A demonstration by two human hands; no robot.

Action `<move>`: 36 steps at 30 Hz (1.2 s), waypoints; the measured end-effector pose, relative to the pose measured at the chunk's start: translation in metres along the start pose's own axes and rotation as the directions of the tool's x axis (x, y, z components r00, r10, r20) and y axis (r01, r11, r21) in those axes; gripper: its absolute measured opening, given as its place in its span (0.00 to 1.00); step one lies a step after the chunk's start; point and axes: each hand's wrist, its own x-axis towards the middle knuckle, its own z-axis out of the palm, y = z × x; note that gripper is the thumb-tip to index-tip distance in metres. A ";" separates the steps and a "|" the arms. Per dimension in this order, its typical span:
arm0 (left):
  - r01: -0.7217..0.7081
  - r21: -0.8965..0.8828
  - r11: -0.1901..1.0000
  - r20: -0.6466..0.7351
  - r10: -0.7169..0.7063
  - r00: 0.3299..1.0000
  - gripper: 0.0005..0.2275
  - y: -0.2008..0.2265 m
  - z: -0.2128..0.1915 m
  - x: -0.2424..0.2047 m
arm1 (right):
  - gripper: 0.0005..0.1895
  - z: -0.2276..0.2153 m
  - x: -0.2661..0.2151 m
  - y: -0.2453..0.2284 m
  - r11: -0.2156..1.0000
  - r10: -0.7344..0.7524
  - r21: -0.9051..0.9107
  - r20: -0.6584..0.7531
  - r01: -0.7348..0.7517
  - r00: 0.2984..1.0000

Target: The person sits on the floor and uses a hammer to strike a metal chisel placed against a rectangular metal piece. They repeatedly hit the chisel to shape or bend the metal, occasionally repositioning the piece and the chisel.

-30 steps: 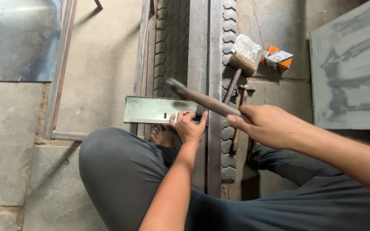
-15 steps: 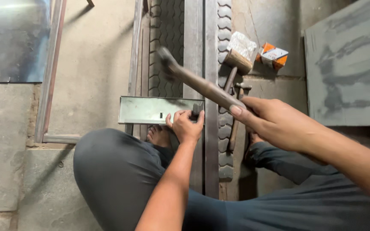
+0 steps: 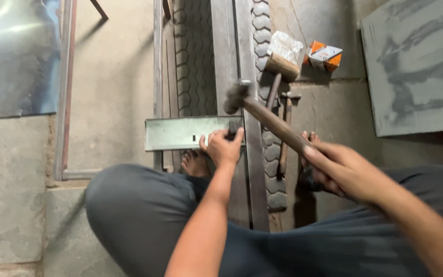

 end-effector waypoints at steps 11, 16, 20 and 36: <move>-0.065 -0.007 0.998 0.634 0.054 0.771 0.23 0.042 -0.103 0.004 | 0.25 0.023 0.005 0.037 0.985 0.141 -0.065 -0.257 -0.163 0.956; -0.398 0.289 0.871 0.945 -0.192 0.266 0.20 0.005 -0.083 -0.042 | 0.25 0.028 0.006 0.040 0.985 0.124 -0.092 -0.196 -0.144 0.973; -0.533 0.249 0.809 0.961 -0.139 0.238 0.25 -0.012 -0.062 -0.054 | 0.25 0.032 0.007 0.041 0.989 0.062 -0.119 -0.175 -0.083 0.983; 0.729 -0.604 0.322 0.105 -0.875 0.473 0.37 -0.034 -0.033 0.071 | 0.27 0.032 0.006 0.046 0.995 0.095 0.049 -0.180 -0.087 0.979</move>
